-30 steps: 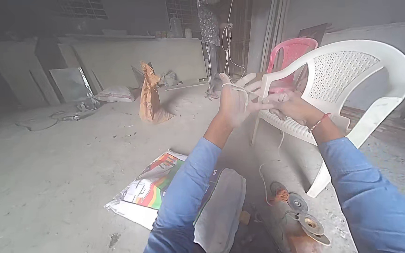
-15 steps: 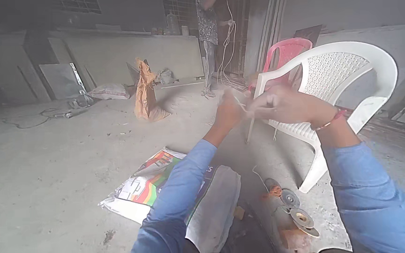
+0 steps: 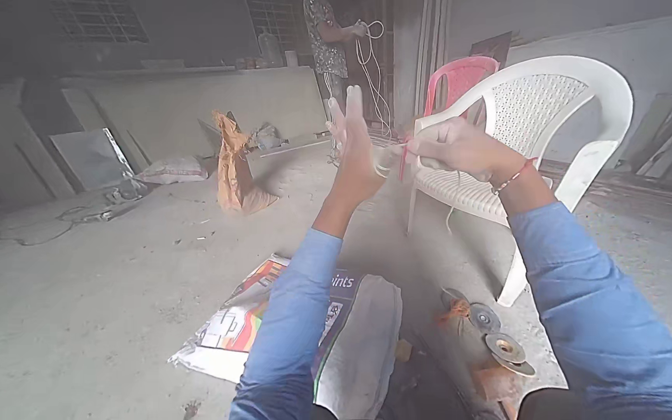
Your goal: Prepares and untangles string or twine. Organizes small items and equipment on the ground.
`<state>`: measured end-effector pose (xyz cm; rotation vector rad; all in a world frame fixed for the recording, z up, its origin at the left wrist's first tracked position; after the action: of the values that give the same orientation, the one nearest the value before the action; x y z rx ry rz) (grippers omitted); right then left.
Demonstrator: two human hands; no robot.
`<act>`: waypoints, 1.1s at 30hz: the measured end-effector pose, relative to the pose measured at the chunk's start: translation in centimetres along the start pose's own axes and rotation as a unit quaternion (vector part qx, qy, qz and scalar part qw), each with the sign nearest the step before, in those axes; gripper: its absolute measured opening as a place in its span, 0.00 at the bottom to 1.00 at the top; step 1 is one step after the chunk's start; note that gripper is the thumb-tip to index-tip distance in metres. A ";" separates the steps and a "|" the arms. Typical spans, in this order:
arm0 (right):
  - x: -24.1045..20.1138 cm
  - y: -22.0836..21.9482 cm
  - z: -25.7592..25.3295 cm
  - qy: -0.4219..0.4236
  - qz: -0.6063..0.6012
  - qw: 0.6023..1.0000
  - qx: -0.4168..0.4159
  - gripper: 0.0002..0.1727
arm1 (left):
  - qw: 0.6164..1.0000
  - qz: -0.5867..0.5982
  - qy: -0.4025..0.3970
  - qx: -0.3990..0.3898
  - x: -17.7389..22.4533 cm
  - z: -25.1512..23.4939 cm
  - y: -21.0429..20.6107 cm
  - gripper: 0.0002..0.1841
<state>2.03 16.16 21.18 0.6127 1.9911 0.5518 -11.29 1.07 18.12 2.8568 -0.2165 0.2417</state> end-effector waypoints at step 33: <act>5.1 -1.4 0.0 -0.136 -0.030 0.983 -0.122 0.16 | 0.701 0.651 0.281 0.071 2.9 -1.7 -0.1 0.70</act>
<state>-0.39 18.20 16.97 0.4485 1.6502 0.6284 -8.65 1.25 20.20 1.9860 -2.0571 1.3487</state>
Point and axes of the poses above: each hand's wrist, its own z-axis away from the middle knuckle, its own y-axis out of the back of the hand, x = y × z, the point moved 3 cm from there along -z, towards the middle knuckle, and after that the axes turned 1 degree about z, right-handed, at the moved point
